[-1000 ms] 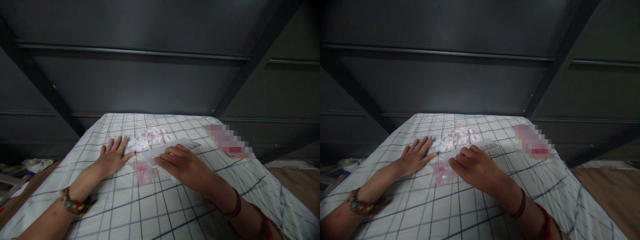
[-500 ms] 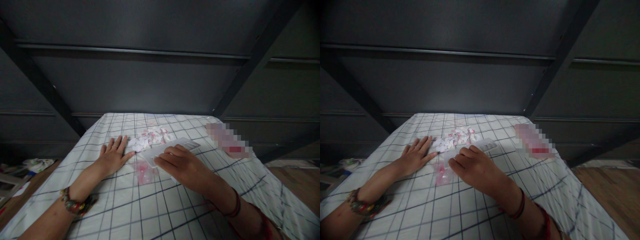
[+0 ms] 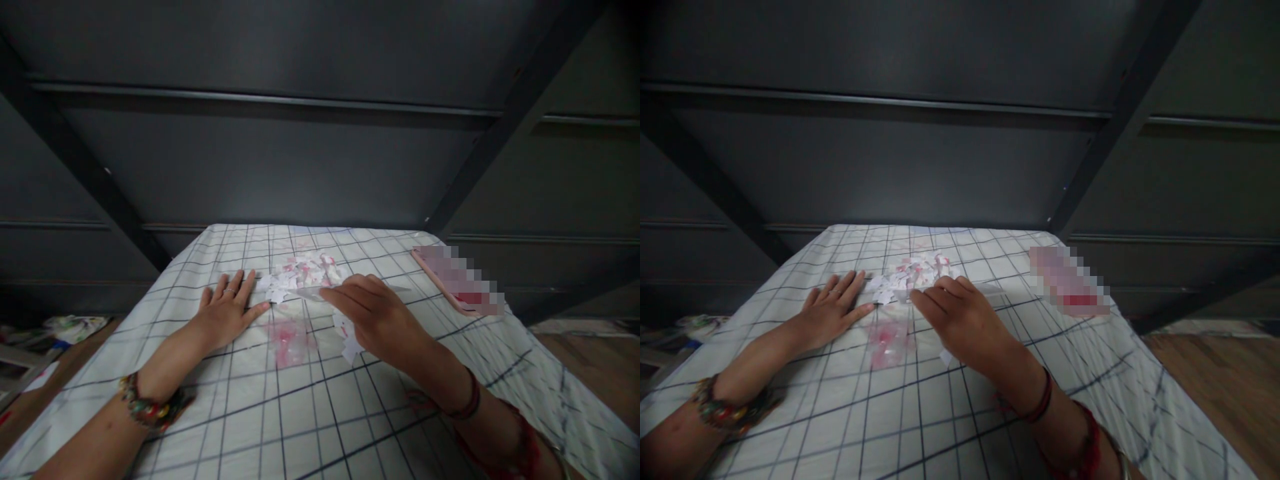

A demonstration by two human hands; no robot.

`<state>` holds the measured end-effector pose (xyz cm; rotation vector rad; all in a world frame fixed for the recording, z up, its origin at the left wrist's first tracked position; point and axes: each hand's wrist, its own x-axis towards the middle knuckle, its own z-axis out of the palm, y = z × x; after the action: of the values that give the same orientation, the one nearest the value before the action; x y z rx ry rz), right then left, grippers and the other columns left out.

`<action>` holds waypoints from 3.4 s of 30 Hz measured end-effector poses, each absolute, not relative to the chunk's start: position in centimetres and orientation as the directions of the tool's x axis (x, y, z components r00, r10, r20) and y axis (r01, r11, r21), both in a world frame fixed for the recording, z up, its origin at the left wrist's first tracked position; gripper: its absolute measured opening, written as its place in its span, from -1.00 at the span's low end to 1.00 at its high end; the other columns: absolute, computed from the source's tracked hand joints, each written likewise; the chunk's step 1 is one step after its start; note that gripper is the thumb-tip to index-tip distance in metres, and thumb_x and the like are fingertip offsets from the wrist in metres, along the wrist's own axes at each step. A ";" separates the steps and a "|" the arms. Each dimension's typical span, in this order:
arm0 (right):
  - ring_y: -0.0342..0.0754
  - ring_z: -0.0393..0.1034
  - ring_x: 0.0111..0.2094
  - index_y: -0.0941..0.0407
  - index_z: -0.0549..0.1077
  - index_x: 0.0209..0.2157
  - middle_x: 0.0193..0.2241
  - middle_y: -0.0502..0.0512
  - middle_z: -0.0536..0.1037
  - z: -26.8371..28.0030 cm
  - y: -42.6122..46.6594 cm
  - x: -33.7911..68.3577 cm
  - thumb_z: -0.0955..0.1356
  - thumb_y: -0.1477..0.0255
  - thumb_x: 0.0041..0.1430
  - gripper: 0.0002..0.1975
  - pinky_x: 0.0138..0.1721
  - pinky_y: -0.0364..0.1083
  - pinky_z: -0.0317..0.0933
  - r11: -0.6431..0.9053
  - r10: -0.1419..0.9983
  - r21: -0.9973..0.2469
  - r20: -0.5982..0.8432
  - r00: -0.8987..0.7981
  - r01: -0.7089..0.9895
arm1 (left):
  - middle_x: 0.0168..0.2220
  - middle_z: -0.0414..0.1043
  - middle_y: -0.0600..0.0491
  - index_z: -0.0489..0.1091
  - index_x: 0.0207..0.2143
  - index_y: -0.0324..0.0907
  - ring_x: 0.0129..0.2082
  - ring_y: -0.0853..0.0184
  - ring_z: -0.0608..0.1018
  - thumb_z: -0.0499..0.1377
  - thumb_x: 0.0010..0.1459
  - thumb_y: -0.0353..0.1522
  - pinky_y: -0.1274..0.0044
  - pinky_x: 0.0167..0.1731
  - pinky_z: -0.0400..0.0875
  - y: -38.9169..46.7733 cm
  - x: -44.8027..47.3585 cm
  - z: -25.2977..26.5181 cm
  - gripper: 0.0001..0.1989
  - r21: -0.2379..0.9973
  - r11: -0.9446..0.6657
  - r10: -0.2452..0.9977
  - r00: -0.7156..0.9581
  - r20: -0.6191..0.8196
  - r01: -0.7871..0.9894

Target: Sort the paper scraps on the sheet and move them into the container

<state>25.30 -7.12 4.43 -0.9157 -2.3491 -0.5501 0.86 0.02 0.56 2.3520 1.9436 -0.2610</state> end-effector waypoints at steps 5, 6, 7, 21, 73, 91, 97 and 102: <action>-0.06 0.28 -0.31 0.25 0.41 -0.20 -0.39 0.09 0.52 5.2 -7.4 25.9 0.18 0.65 0.20 -0.76 -0.29 -0.08 0.15 0.674 0.443 0.278 0.590 -0.676 0.684 | 0.31 -0.29 -0.07 -0.31 0.29 -0.16 0.27 -0.04 -0.17 -0.18 0.21 0.01 0.10 0.13 -0.10 0.1 0.7 0.3 -0.27 -0.038 -0.198 0.968 0.189 -0.167 0.979; -0.07 0.28 -0.31 0.23 0.42 -0.23 -0.40 0.09 0.52 5.3 -7.5 26.0 0.18 0.63 0.20 -0.78 -0.29 -0.08 0.15 0.682 0.430 0.297 0.575 -0.696 0.668 | 0.31 -0.29 -0.08 -0.31 0.29 -0.16 0.27 -0.04 -0.16 -0.18 0.21 0.01 0.10 0.13 -0.09 0.1 0.7 0.2 -0.27 -0.036 -0.201 0.968 0.193 -0.162 0.979; -0.08 0.28 -0.31 0.22 0.43 -0.25 -0.41 0.08 0.52 5.4 -7.6 26.0 0.19 0.62 0.21 -0.79 -0.29 -0.08 0.14 0.689 0.420 0.307 0.569 -0.707 0.656 | 0.31 -0.28 -0.08 -0.30 0.29 -0.16 0.27 -0.04 -0.15 -0.18 0.21 0.01 0.10 0.13 -0.09 0.1 0.6 0.1 -0.27 -0.035 -0.205 0.968 0.197 -0.157 0.978; -0.10 0.26 -0.36 0.21 0.43 -0.28 -0.42 0.06 0.51 4.9 -7.5 25.5 0.18 0.60 0.23 -0.79 -0.32 -0.10 0.10 0.765 0.437 0.189 0.549 -0.712 0.616 | 0.31 -0.26 -0.11 -0.25 0.29 -0.15 0.26 -0.05 -0.15 -0.17 0.21 0.01 0.09 0.12 -0.07 0.0 0.6 0.3 -0.28 -0.023 -0.217 0.966 0.211 -0.151 0.976; -0.10 0.24 -0.43 0.16 0.43 -0.35 -0.53 0.04 0.41 7.0 -7.2 30.4 0.12 0.81 -0.19 -0.55 -0.37 -0.10 0.10 0.569 0.708 0.069 0.466 -0.531 0.819 | 0.28 -0.08 0.21 0.25 0.11 0.05 0.29 0.10 -0.23 -0.21 0.32 -0.19 0.09 0.17 -0.30 -1.1 2.3 2.3 -0.58 0.062 -0.794 0.604 0.796 -0.023 0.604; -0.09 0.21 -0.43 0.17 0.46 -0.37 -0.52 0.06 0.41 7.3 -8.3 28.7 0.13 0.80 -0.05 -0.62 -0.36 -0.11 0.09 0.684 0.601 0.141 0.447 -0.662 0.716 | 0.27 -0.03 0.14 0.28 0.09 0.01 0.27 0.03 -0.14 -0.21 0.32 -0.25 0.01 0.14 -0.18 -0.7 1.9 2.3 -0.59 0.030 -0.809 0.587 0.808 0.045 0.587; -0.09 0.24 -0.39 0.19 0.45 -0.31 -0.48 0.07 0.45 7.3 -8.6 28.0 0.11 0.78 0.03 -0.61 -0.32 -0.10 0.14 0.713 0.551 0.136 0.499 -0.669 0.688 | 0.27 -0.03 0.12 0.30 0.08 -0.01 0.27 0.02 -0.14 -0.20 0.32 -0.25 0.01 0.14 -0.18 -0.7 1.8 2.3 -0.59 0.027 -0.799 0.601 0.798 0.045 0.600; -0.09 0.23 -0.41 0.17 0.44 -0.26 -0.48 0.05 0.44 6.9 -8.1 29.5 0.12 0.81 -0.11 -0.53 -0.36 -0.10 0.11 0.658 0.597 0.150 0.493 -0.633 0.737 | 0.27 -0.01 0.13 0.30 0.07 0.00 0.27 0.02 -0.13 -0.19 0.32 -0.24 0.02 0.14 -0.17 -0.8 1.8 2.3 -0.60 0.034 -0.805 0.594 0.804 0.043 0.593</action>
<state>29.50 -8.10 6.93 -1.0479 -2.4732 -0.4784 1.84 -0.76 2.32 2.9652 0.9750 0.0808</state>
